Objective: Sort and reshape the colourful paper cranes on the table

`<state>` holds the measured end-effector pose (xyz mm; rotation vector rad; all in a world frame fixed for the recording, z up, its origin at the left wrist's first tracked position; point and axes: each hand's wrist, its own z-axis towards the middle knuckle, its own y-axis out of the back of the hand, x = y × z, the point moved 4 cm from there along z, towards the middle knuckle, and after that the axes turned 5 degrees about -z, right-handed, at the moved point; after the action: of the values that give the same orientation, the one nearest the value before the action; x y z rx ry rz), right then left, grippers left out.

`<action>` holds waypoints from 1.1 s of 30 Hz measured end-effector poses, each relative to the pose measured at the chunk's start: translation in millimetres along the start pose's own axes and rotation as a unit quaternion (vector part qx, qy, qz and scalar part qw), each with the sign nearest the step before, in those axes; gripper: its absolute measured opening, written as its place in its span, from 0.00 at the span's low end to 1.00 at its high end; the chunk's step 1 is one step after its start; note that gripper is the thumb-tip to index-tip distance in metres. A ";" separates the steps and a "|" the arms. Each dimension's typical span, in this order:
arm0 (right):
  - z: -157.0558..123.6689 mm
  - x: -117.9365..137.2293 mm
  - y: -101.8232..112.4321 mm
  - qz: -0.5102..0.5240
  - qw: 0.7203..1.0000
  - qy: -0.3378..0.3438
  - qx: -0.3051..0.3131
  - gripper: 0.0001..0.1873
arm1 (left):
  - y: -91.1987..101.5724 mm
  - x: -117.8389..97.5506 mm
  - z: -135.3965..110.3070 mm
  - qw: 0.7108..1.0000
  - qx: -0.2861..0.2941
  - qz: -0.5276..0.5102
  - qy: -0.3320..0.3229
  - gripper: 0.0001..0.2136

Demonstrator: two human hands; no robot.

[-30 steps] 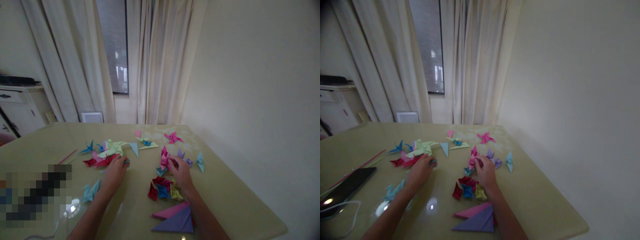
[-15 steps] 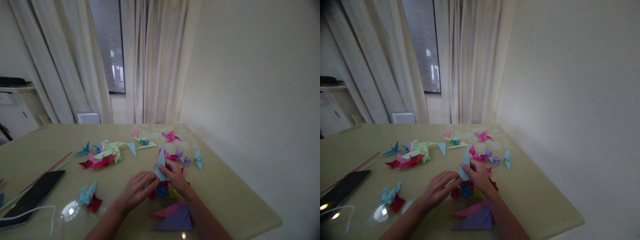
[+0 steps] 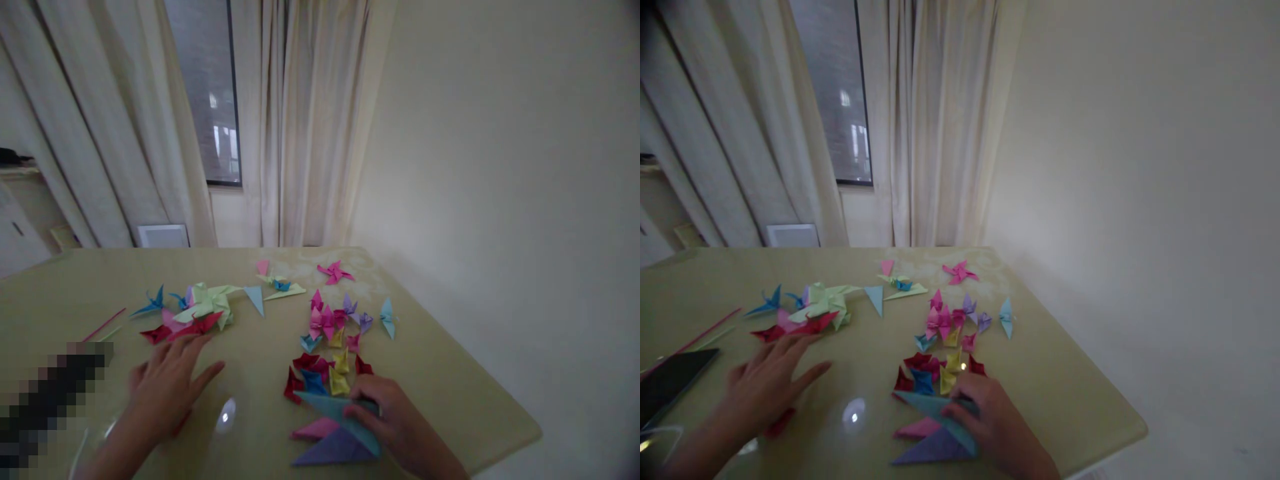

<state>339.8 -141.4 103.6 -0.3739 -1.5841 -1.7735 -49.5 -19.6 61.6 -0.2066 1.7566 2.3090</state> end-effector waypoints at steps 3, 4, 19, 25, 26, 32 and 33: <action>-18.4 -8.7 -12.3 -0.045 0.998 0.017 0.031 0.14 | -9.9 41.4 -32.7 0.999 0.014 -0.015 0.043 0.30; -19.8 -12.2 -17.1 -0.058 0.997 0.024 0.037 0.14 | -14.3 47.8 -40.1 0.998 0.027 -0.030 0.044 0.31; 50.9 37.6 -27.8 -0.176 0.962 0.130 -0.165 0.09 | -11.2 -52.7 46.3 0.986 0.008 -0.142 -0.083 0.18; 111.5 58.9 -36.0 -0.165 0.962 0.153 -0.153 0.06 | -24.4 -58.0 42.3 0.967 -0.115 -0.223 -0.054 0.21; 114.2 57.5 -39.3 -0.162 0.963 0.152 -0.154 0.06 | -24.3 -56.9 39.4 0.959 -0.128 -0.245 -0.058 0.21; 106.8 38.5 -56.3 0.017 0.992 0.076 -0.102 0.10 | -11.3 -79.3 17.1 0.896 -0.181 -0.383 -0.133 0.28; 106.0 35.7 -57.6 0.072 0.992 0.055 -0.090 0.12 | -10.3 -88.2 11.7 0.886 -0.183 -0.393 -0.163 0.29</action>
<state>250.5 -52.7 105.3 -0.4555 -1.2919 -1.7968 38.6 -14.5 77.3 -0.4633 0.8248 1.8741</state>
